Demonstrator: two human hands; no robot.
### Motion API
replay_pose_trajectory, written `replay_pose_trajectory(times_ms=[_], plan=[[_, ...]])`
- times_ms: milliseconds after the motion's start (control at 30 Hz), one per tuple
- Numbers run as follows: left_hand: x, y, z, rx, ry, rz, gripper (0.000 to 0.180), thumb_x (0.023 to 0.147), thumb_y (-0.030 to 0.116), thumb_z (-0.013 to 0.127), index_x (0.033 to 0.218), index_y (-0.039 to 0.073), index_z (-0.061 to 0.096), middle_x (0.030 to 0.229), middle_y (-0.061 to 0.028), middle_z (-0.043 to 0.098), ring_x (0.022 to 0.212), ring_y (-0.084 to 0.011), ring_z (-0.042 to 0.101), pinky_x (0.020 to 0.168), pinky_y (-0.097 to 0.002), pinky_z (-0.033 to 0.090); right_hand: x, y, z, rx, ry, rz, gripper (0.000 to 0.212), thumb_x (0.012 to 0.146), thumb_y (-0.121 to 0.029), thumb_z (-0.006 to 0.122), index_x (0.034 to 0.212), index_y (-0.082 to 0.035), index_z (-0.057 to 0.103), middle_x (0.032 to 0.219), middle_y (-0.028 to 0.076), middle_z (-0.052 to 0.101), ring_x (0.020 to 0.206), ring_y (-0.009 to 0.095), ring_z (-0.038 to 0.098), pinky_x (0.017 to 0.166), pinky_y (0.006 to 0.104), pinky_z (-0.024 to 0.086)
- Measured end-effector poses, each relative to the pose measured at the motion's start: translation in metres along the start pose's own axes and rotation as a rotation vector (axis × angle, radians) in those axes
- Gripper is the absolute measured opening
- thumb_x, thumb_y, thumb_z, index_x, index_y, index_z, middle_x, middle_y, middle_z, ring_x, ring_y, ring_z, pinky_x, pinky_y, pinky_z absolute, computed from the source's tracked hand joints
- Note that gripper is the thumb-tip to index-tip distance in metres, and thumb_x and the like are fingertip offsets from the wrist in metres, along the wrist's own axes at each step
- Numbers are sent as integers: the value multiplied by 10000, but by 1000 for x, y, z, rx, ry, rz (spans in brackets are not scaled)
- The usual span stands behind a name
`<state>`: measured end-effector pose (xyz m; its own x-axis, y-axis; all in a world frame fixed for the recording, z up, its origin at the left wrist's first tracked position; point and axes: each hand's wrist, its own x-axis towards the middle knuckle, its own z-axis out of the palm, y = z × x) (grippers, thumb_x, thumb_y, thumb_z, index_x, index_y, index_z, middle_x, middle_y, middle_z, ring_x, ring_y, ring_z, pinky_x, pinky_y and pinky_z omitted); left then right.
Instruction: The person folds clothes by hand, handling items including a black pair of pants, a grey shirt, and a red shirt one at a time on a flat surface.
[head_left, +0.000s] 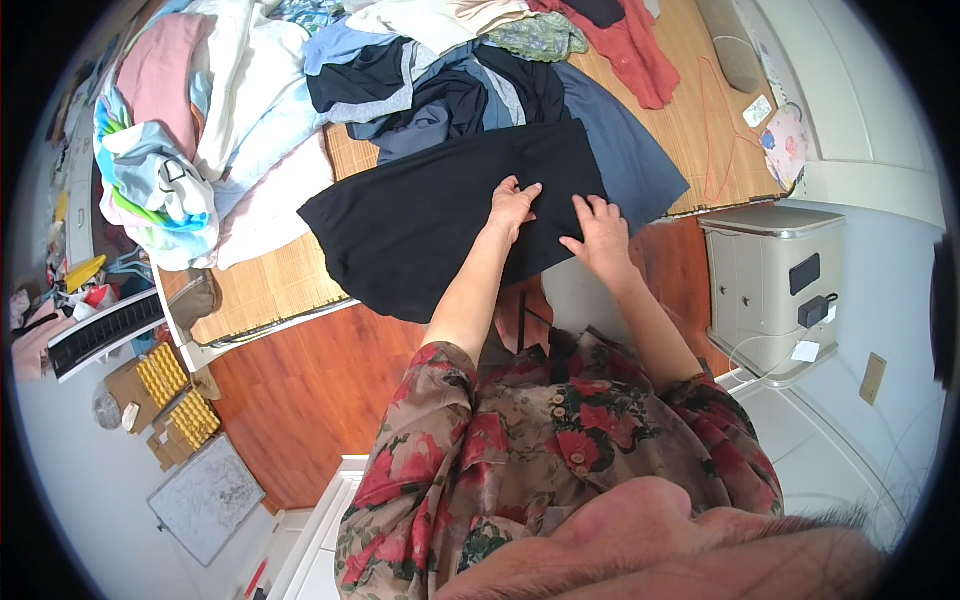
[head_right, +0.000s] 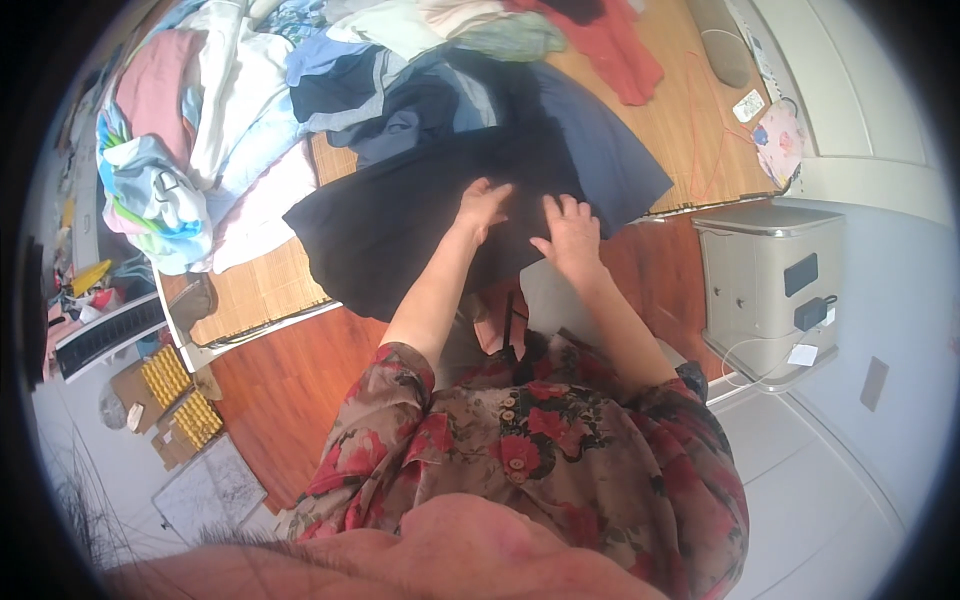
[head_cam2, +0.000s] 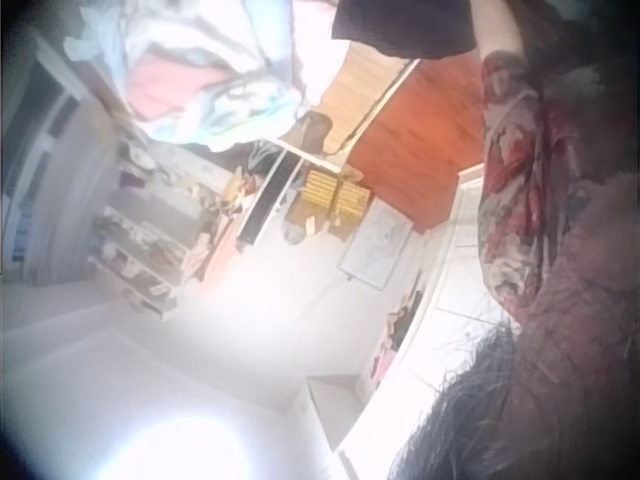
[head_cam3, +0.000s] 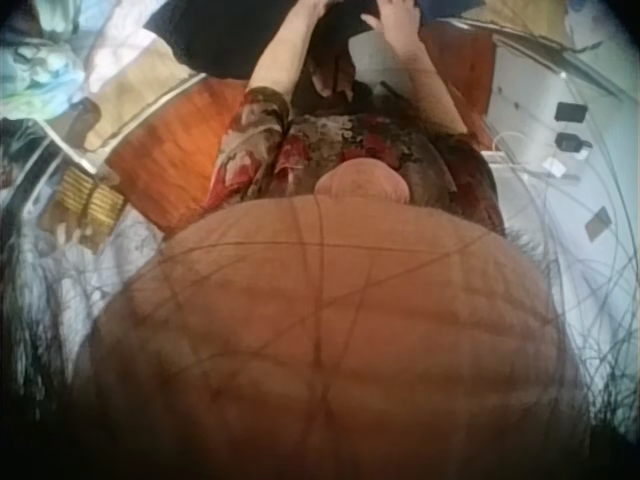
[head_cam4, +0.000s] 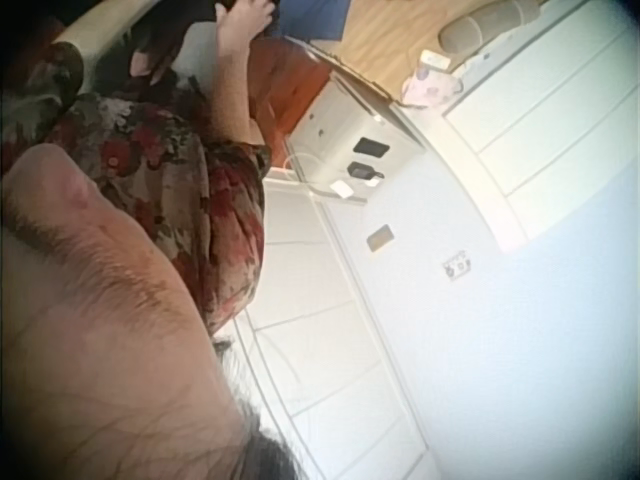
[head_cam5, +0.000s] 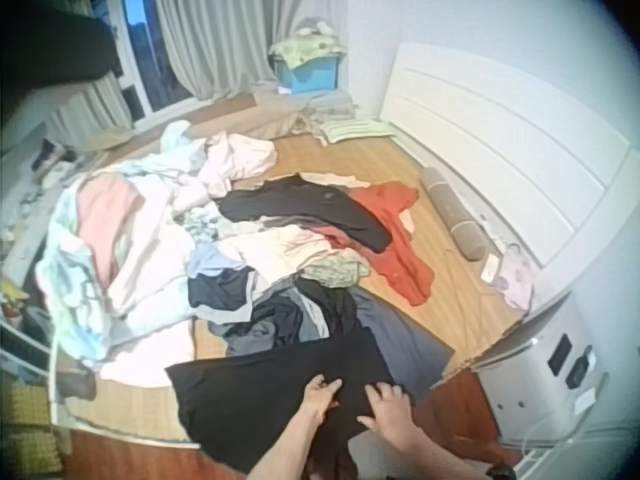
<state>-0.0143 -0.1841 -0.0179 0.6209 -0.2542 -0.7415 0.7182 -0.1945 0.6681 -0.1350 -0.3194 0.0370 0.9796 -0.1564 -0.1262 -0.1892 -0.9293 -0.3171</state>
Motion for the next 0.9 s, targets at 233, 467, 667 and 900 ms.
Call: replay_pose_trajectory(times_ms=[233,467,667,900], plan=[[24,5,7,-52,-25,139,535,904,187,596,1353,-32,403,1229,-132,566,1051,-197,578,818,-288,482,-14,6,29,262,-118,38,440,718,-163,715,1117,-81,549,952,141,636,877,338,614,762,421,487],[1,23,0,75,0,185,589,916,315,580,1388,28,378,1334,-164,491,1187,-244,504,1000,-313,387,10,-2,40,809,-169,74,387,843,-208,661,1182,-47,567,822,101,636,626,182,616,608,313,502],[-20,-16,4,4,10,157,813,733,180,794,1401,78,342,1059,-91,522,923,-207,568,811,-315,510,73,86,55,588,241,365,392,869,-335,632,1059,7,614,800,136,670,610,238,642,600,326,510],[-35,-37,21,298,133,279,802,723,11,710,1423,88,326,882,-46,563,815,-176,595,787,-307,509,112,103,98,582,99,552,470,845,-341,670,1136,18,588,1006,179,659,957,268,632,839,319,493]])
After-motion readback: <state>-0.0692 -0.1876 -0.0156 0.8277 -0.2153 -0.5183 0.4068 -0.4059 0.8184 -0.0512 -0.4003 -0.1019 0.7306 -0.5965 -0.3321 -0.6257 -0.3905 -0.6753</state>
